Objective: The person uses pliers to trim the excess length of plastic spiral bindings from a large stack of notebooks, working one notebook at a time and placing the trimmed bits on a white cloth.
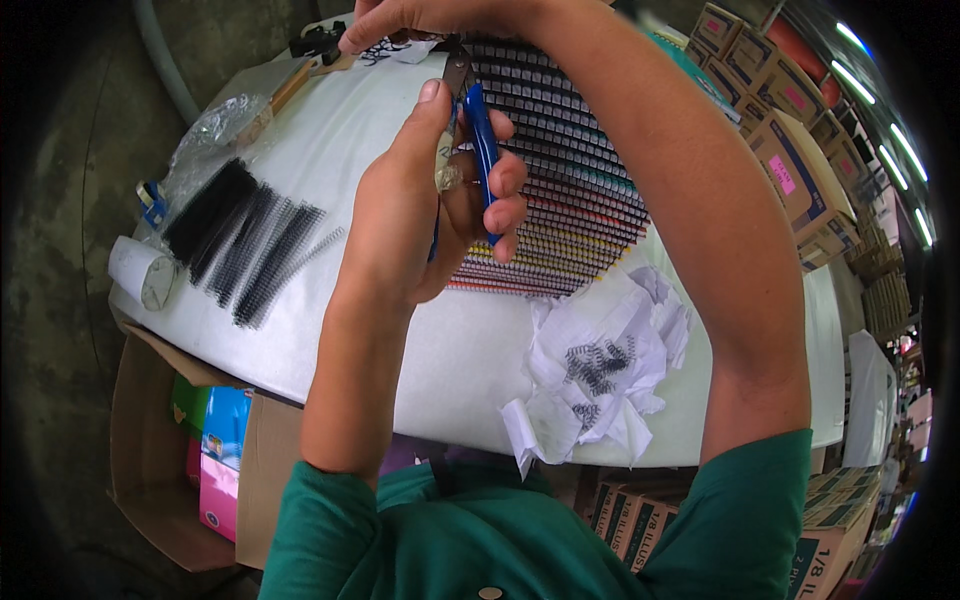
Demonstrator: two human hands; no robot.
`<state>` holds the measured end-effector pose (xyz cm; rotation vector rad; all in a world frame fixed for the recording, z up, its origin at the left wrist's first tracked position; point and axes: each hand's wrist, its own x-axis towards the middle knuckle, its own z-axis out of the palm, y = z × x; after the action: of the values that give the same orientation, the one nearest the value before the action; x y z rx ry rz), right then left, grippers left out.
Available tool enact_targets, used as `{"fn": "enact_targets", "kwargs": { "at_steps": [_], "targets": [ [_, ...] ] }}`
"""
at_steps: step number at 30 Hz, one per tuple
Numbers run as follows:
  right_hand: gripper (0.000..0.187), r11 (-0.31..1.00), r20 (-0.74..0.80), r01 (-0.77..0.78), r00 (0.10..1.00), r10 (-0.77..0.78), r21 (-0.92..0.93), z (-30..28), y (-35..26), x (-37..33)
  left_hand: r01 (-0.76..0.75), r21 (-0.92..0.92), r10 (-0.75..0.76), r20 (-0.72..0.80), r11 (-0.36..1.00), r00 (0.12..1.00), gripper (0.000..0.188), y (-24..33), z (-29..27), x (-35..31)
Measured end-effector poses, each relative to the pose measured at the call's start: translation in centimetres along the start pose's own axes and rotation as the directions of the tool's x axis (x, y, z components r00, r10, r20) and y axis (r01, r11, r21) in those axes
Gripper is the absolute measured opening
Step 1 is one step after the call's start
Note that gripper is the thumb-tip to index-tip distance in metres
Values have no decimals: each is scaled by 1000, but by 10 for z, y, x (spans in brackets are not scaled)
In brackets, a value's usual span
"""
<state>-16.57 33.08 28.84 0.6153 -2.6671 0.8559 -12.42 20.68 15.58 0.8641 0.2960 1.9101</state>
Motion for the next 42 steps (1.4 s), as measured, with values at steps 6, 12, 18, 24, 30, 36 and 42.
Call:
{"fn": "enact_targets", "kwargs": {
  "at_steps": [6, 12, 18, 24, 30, 36, 42],
  "targets": [
    [24, 977, 5, -98, 995, 99, 189, -5, -9, -6, 65, 396, 130, -446, 916, 885, 57, -8, 47, 12],
    [22, 981, -33, -43, 998, 50, 189, -1, -2, -2, 21, 378, 148, -411, 926, 899, 54, -2, 43, 18],
    [22, 949, -107, 20, 994, 14, 315, 0, 3, -4, -33, 198, 81, -241, 980, 967, 54, -2, 25, 4],
    [44, 869, -350, 263, 930, -112, 419, -21, -27, -51, 131, 293, 27, -478, 947, 878, 60, -27, 26, -43],
    [24, 913, -574, 25, 784, 235, 407, 26, -9, -217, 280, 231, -40, -701, 932, 712, 56, -42, 1, -97],
    [22, 769, -300, -618, 711, 636, 167, 110, 75, -336, 213, 220, 24, -747, 952, 665, 53, -44, -13, -122],
    [17, 867, -307, -427, 887, 346, -256, 84, 51, -322, 214, 211, 16, -747, 954, 664, 52, -43, -11, -117]
  ]
}}
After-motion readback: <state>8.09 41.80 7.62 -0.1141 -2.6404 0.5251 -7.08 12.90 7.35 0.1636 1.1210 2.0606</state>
